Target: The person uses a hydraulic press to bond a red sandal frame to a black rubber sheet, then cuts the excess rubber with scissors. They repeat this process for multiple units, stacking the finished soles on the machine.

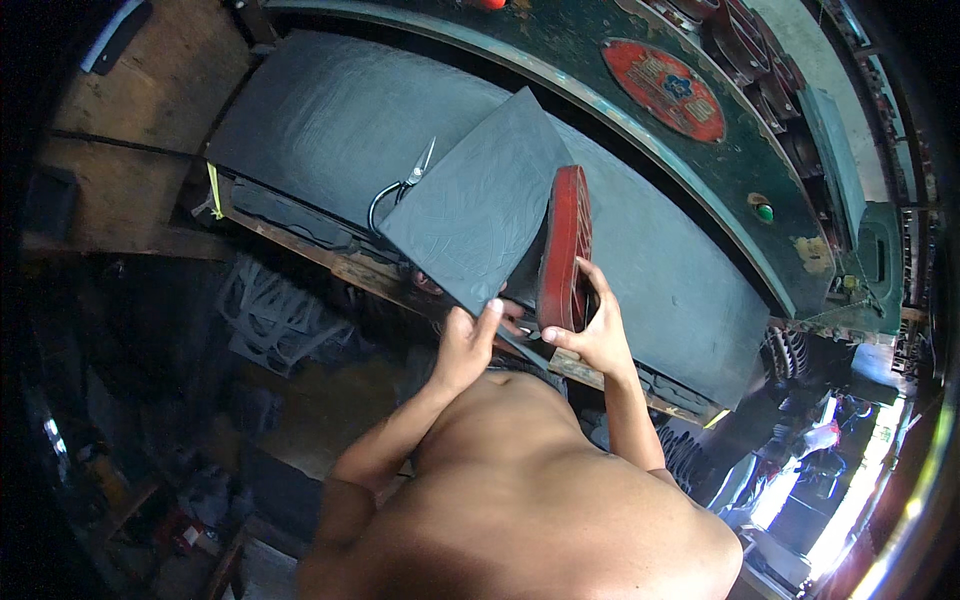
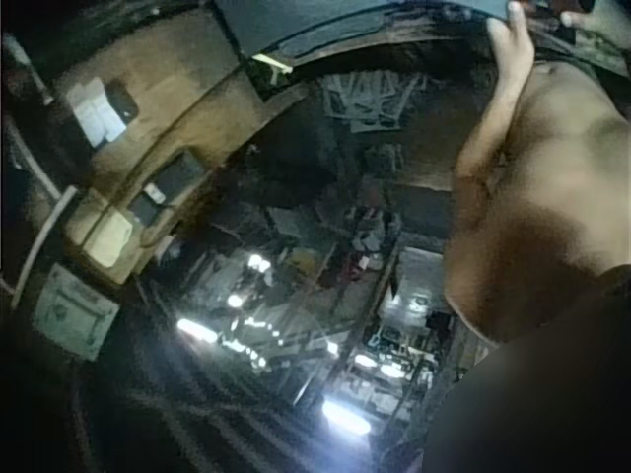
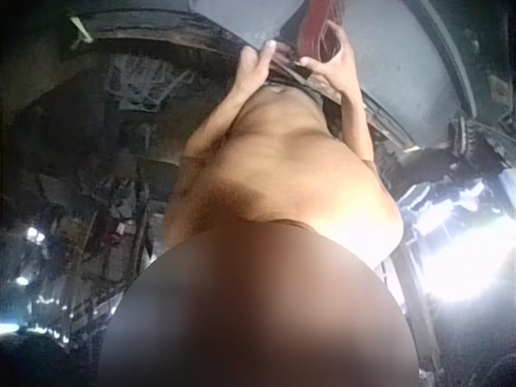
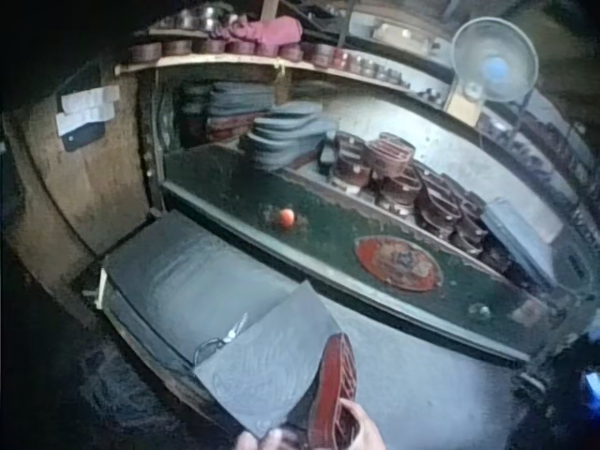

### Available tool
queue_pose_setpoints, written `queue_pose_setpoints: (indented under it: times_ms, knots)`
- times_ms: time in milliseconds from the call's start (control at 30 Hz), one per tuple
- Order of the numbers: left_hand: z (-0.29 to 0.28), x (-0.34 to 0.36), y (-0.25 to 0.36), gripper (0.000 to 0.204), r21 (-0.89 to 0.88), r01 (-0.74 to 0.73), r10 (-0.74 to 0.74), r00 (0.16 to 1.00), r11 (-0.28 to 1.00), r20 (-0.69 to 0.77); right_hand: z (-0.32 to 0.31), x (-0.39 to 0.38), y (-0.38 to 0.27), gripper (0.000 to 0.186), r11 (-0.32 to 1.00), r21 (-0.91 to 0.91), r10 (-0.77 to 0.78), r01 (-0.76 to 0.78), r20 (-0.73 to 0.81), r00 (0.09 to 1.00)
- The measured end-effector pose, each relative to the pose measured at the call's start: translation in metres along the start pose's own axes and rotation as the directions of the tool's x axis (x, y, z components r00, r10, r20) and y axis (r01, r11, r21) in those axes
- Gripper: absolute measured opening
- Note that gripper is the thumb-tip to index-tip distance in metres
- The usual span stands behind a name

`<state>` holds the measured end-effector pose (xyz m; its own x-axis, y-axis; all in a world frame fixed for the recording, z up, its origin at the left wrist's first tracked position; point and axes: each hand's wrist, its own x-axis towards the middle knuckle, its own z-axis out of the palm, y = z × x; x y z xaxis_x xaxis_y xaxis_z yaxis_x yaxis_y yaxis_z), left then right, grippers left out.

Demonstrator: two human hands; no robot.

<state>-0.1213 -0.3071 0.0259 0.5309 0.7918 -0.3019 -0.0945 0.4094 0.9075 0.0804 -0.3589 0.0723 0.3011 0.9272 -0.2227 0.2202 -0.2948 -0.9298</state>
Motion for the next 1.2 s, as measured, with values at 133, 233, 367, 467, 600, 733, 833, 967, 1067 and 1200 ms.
queue_pose_setpoints:
  times_ms: [133, 233, 367, 467, 600, 733, 833, 967, 1067, 1200]
  knots:
    - [0.033, -0.008, 0.007, 0.058, 0.014, -0.168, 0.163, 0.97, 0.986, 0.178, -0.003, 0.007, 0.002, 0.109, 0.997, 0.052, -0.054, 0.055, -0.012, 0.998]
    - [0.036, -0.009, 0.015, 0.047, 0.107, -0.009, -0.002, 0.995, 0.994, 0.103, -0.004, 0.012, 0.003, 0.1, 0.988, 0.147, -0.04, 0.045, -0.034, 0.999]
    - [0.023, 0.0, 0.023, 0.019, 0.142, -0.125, 0.128, 0.992, 0.982, -0.009, -0.006, 0.021, 0.003, 0.077, 0.942, 0.335, -0.018, 0.022, -0.016, 1.0]
    - [0.014, 0.005, 0.03, 0.015, 0.144, -0.139, 0.144, 0.989, 0.98, -0.025, -0.01, 0.021, 0.002, 0.056, 0.706, 0.706, -0.031, -0.057, 0.112, 0.993]
    - [0.017, -0.002, 0.046, 0.021, 0.346, -0.125, 0.126, 0.992, 0.93, 0.019, -0.014, 0.015, 0.001, 0.063, 0.819, 0.574, -0.11, 0.027, 0.109, 0.988]
    - [0.03, -0.011, 0.07, 0.031, 0.58, -0.248, 0.157, 0.966, 0.776, 0.204, -0.016, 0.006, 0.008, 0.086, 0.886, 0.461, -0.089, 0.057, 0.049, 0.995]
    - [0.041, -0.01, 0.088, 0.047, 0.679, -0.455, 0.298, 0.89, 0.576, 0.345, -0.013, 0.001, 0.024, 0.092, 0.912, 0.351, -0.189, 0.21, -0.093, 0.978]
    - [0.043, -0.004, 0.11, 0.056, 0.607, -0.486, 0.197, 0.855, 0.629, 0.48, -0.012, -0.014, 0.057, 0.088, 0.917, 0.348, -0.142, 0.195, -0.173, 0.975]
    - [0.047, -0.004, 0.117, 0.059, 0.546, -0.594, 0.211, 0.767, 0.591, 0.606, -0.01, -0.031, 0.082, 0.084, 0.753, 0.658, 0.077, 0.029, -0.132, 0.988]
    - [0.068, -0.005, 0.102, 0.071, 0.658, -0.626, 0.267, 0.778, 0.418, 0.569, 0.002, -0.042, 0.094, 0.075, 0.833, 0.319, -0.281, 0.452, -0.459, 0.843]
